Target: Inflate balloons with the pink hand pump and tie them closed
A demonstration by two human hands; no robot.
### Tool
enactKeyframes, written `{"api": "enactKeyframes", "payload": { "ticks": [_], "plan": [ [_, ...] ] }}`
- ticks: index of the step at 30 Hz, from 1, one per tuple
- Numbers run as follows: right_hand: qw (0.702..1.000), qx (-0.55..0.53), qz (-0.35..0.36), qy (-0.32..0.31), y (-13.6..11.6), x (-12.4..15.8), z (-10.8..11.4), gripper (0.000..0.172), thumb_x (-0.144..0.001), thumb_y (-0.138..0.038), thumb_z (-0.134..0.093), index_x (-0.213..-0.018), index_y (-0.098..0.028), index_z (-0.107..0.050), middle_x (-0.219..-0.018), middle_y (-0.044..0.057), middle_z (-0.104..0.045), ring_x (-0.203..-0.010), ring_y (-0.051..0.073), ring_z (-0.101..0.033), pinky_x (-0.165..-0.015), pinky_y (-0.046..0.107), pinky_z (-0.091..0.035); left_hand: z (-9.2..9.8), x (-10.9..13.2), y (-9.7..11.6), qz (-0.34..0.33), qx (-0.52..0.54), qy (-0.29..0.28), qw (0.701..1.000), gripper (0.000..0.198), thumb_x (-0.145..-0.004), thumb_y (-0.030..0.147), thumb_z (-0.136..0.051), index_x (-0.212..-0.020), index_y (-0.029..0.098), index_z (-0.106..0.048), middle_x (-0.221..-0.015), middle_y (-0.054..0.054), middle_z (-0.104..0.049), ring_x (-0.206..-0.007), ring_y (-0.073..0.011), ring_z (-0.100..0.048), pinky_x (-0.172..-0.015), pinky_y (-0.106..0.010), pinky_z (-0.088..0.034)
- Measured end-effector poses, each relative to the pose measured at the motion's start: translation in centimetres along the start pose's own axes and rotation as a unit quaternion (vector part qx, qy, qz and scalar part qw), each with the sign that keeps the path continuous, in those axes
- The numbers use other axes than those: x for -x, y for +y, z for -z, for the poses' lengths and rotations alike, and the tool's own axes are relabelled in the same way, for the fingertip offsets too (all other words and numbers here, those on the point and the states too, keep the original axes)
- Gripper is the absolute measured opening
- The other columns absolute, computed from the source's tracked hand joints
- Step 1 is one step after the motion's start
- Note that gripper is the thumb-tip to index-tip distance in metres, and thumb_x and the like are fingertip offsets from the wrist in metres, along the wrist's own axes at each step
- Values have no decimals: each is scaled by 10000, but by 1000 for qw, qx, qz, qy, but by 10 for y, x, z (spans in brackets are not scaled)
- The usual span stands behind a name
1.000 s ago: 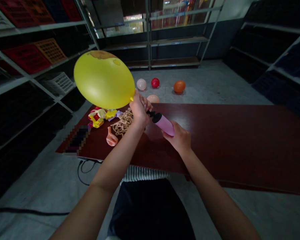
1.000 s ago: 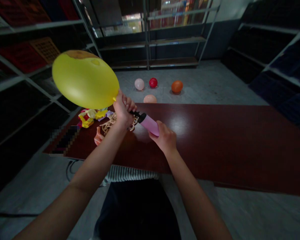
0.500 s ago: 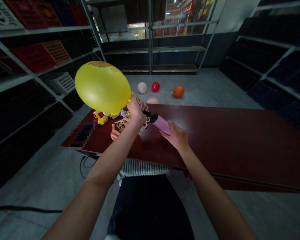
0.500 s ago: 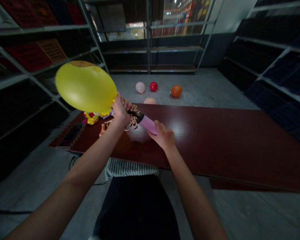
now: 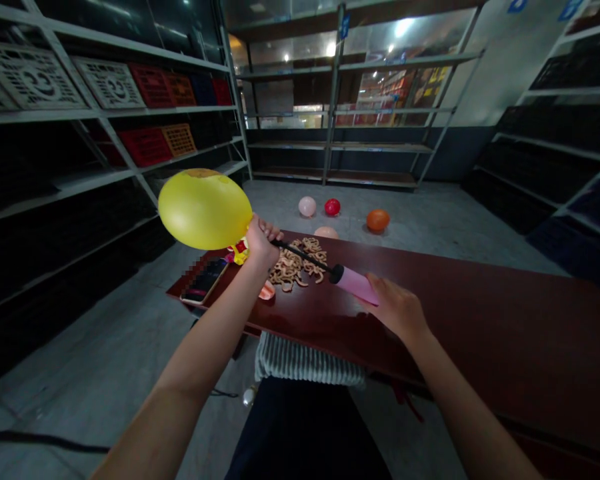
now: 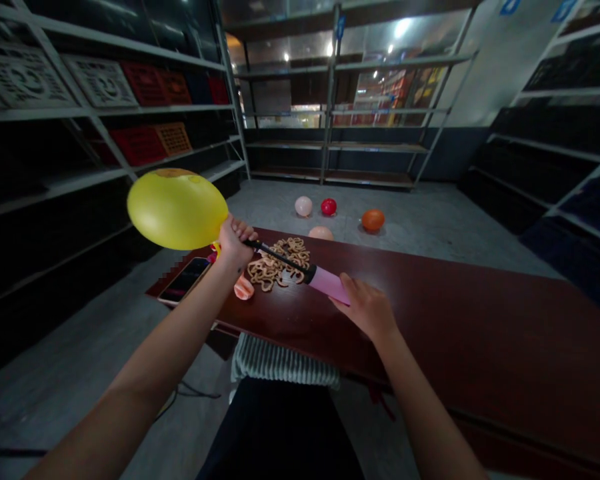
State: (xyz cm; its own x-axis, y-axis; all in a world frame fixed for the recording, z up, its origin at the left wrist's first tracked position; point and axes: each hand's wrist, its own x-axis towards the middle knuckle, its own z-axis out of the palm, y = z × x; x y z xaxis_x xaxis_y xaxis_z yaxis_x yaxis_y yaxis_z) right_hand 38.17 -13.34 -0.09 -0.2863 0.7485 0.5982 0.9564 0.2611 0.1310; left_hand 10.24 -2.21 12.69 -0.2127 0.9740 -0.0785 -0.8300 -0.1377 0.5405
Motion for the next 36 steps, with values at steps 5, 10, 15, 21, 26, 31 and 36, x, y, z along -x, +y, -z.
{"api": "enactKeyframes", "payload": {
  "ticks": [5, 10, 15, 21, 26, 31, 36],
  "plan": [
    [998, 24, -23, -60, -2, -4, 33, 427, -900, -503, -581, -1212, -213, -603, -983, 104, -735, -741, 232, -685, -570, 302, -416, 5, 5, 1, 4, 35, 23, 999, 432, -999, 234, -438, -607, 200, -257, -450, 88, -214, -334, -59, -217, -403, -219, -222],
    [994, 25, -61, -84, -21, -3, 46, 398, -872, -508, -590, -1159, -233, -609, -953, 88, -749, -668, 234, -682, -521, 297, -381, 0, 13, -8, 9, 41, 17, 999, 441, -995, 245, -460, -604, 201, -261, -459, 84, -213, -343, -62, -215, -403, -223, -217],
    [990, -8, -84, -116, -48, -22, 59, 438, -859, -521, -616, -1188, -233, -578, -979, 73, -763, -685, 238, -702, -521, 290, -363, -7, 30, -26, 55, 36, 6, 998, 465, -1014, 263, -442, -601, 202, -236, -445, 85, -196, -340, -63, -201, -390, -224, -206],
    [983, -12, -87, -161, -65, -52, 76, 446, -843, -586, -633, -1103, -225, -593, -882, 79, -748, -690, 249, -705, -534, 285, -358, -10, 45, -45, 95, 62, 3, 994, 447, -1020, 226, -412, -611, 198, -235, -440, 88, -206, -328, -53, -200, -384, -217, -192],
    [956, -163, -146, -195, -78, -51, 71, 456, -846, -562, -656, -1138, -216, -603, -887, 90, -746, -681, 242, -693, -534, 286, -401, -7, 34, -35, 154, 35, -15, 987, 461, -1024, 248, -419, -610, 204, -220, -423, 91, -204, -311, -53, -210, -369, -213, -198],
    [760, -551, -232, -254, -101, -43, 71, 720, -943, -465, -548, -1571, -285, -245, -908, 38, -737, -551, 158, -624, -462, 274, -471, -7, 12, -26, 264, -51, -45, 962, 437, -988, 190, -426, -597, 206, -231, -410, 87, -228, -295, -58, -230, -354, -200, -211],
    [566, -721, -269, -297, -95, -42, 79, 818, -890, -453, -660, -1580, -367, -230, -950, 25, -691, -597, 128, -597, -479, 254, -513, -10, -10, -17, 245, -46, -31, 968, 393, -947, 117, -407, -600, 202, -243, -411, 88, -223, -281, -64, -221, -346, -201, -192]
  ]
}}
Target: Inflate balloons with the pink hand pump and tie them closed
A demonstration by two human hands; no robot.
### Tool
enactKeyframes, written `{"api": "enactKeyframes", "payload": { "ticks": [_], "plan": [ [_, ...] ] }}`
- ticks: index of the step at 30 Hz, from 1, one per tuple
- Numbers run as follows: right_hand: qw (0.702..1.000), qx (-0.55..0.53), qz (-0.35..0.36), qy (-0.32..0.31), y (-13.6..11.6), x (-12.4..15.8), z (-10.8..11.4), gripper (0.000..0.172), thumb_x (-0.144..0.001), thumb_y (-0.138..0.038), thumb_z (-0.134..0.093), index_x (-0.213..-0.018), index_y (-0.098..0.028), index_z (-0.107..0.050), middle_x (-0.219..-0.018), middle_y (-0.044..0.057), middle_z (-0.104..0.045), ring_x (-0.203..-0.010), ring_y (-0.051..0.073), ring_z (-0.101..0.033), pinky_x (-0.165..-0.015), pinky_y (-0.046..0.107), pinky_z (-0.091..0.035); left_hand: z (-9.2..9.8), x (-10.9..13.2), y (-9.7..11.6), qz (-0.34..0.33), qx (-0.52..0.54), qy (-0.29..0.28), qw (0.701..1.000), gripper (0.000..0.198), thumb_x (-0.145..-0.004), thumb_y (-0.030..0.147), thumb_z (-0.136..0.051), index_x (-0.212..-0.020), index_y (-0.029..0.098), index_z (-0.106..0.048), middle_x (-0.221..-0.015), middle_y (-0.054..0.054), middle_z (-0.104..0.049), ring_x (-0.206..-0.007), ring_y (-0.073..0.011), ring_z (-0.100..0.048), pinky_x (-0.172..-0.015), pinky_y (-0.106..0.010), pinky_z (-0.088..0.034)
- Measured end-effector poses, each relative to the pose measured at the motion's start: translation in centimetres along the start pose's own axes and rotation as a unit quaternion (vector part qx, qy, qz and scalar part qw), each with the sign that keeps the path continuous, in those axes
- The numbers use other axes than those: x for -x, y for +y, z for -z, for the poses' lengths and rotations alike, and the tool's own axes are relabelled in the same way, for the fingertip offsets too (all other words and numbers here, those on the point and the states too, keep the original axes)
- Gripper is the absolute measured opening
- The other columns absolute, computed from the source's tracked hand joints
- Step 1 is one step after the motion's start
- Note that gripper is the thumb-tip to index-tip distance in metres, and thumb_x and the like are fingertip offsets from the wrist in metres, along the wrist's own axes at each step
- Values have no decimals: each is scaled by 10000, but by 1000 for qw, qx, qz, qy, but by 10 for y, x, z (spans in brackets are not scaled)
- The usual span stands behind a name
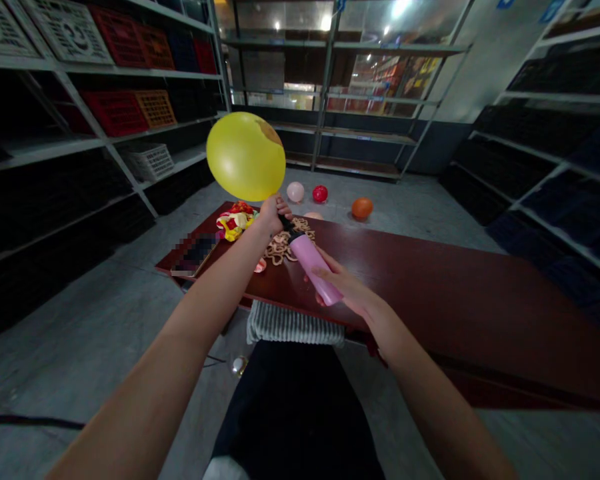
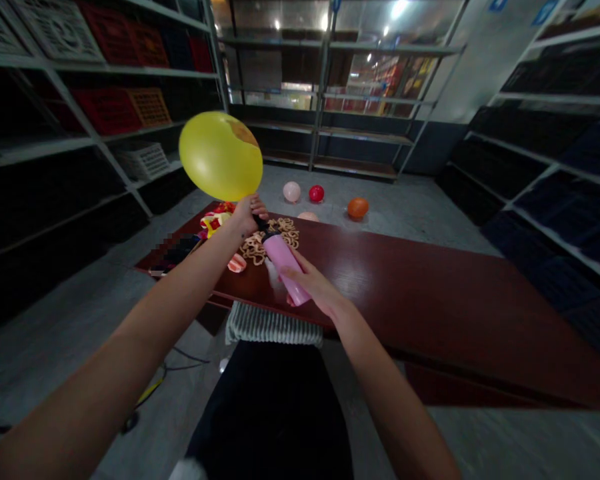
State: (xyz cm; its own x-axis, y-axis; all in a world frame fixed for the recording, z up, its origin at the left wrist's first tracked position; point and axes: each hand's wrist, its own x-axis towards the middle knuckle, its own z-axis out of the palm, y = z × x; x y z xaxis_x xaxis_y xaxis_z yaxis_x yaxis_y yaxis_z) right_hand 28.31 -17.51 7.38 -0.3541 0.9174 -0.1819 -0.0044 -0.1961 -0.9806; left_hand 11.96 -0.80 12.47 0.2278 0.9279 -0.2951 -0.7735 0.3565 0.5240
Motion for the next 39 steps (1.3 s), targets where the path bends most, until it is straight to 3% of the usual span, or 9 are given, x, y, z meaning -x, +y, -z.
{"api": "enactKeyframes", "payload": {
  "ticks": [10, 15, 18, 21, 28, 33, 39],
  "plan": [
    [995, -6, -48, -82, -5, 15, 54, 795, -863, -398, -715, -1553, -349, -326, -951, 40, -698, -603, 126, -626, -483, 231, -527, 16, -7, 58, -79, 53, 60, 994, 367, -949, 109, -382, -624, 203, -242, -396, 86, -241, -270, -63, -229, -344, -191, -228],
    [987, -81, -35, -135, -11, 16, 59, 794, -916, -477, -634, -1580, -365, -213, -942, 44, -718, -520, 113, -608, -416, 205, -474, 12, 1, 66, -117, 98, 29, 988, 380, -939, 106, -416, -611, 205, -250, -399, 90, -233, -273, -58, -234, -333, -195, -219],
    [974, -150, -26, -166, -7, 9, 56, 764, -910, -516, -627, -1548, -317, -255, -907, 39, -715, -464, 105, -575, -370, 197, -430, 8, 4, 64, -118, 111, 1, 987, 409, -963, 128, -434, -610, 209, -244, -404, 91, -233, -279, -55, -235, -333, -199, -217],
    [959, -214, -39, -184, -2, -2, 51, 626, -926, -513, -597, -1443, -236, -378, -903, 40, -711, -445, 94, -555, -350, 192, -409, 2, 7, 56, -106, 98, -19, 989, 448, -992, 188, -466, -608, 212, -236, -413, 90, -231, -289, -51, -226, -338, -206, -215],
    [925, -308, -36, -220, -11, -25, 34, 437, -999, -483, -458, -1298, -164, -472, -900, 21, -689, -446, 63, -523, -355, 167, -391, -19, 24, 12, -92, 47, -69, 992, 486, -1008, 269, -495, -600, 211, -238, -428, 89, -207, -314, -49, -195, -344, -209, -206],
    [948, -257, -10, -185, -11, -25, 33, 502, -961, -476, -539, -1366, -195, -445, -904, 30, -700, -467, 87, -550, -369, 191, -425, -23, 26, -5, -78, 36, -58, 995, 480, -1009, 287, -486, -608, 211, -234, -426, 93, -194, -309, -52, -193, -348, -206, -191],
    [991, -90, 20, -97, -13, -10, 39, 782, -926, -440, -635, -1583, -357, -221, -989, 46, -706, -571, 114, -597, -450, 222, -500, -15, 16, -7, -68, 44, -19, 997, 447, -1013, 242, -436, -627, 213, -214, -408, 100, -200, -288, -50, -205, -348, -197, -191]
  ]
}}
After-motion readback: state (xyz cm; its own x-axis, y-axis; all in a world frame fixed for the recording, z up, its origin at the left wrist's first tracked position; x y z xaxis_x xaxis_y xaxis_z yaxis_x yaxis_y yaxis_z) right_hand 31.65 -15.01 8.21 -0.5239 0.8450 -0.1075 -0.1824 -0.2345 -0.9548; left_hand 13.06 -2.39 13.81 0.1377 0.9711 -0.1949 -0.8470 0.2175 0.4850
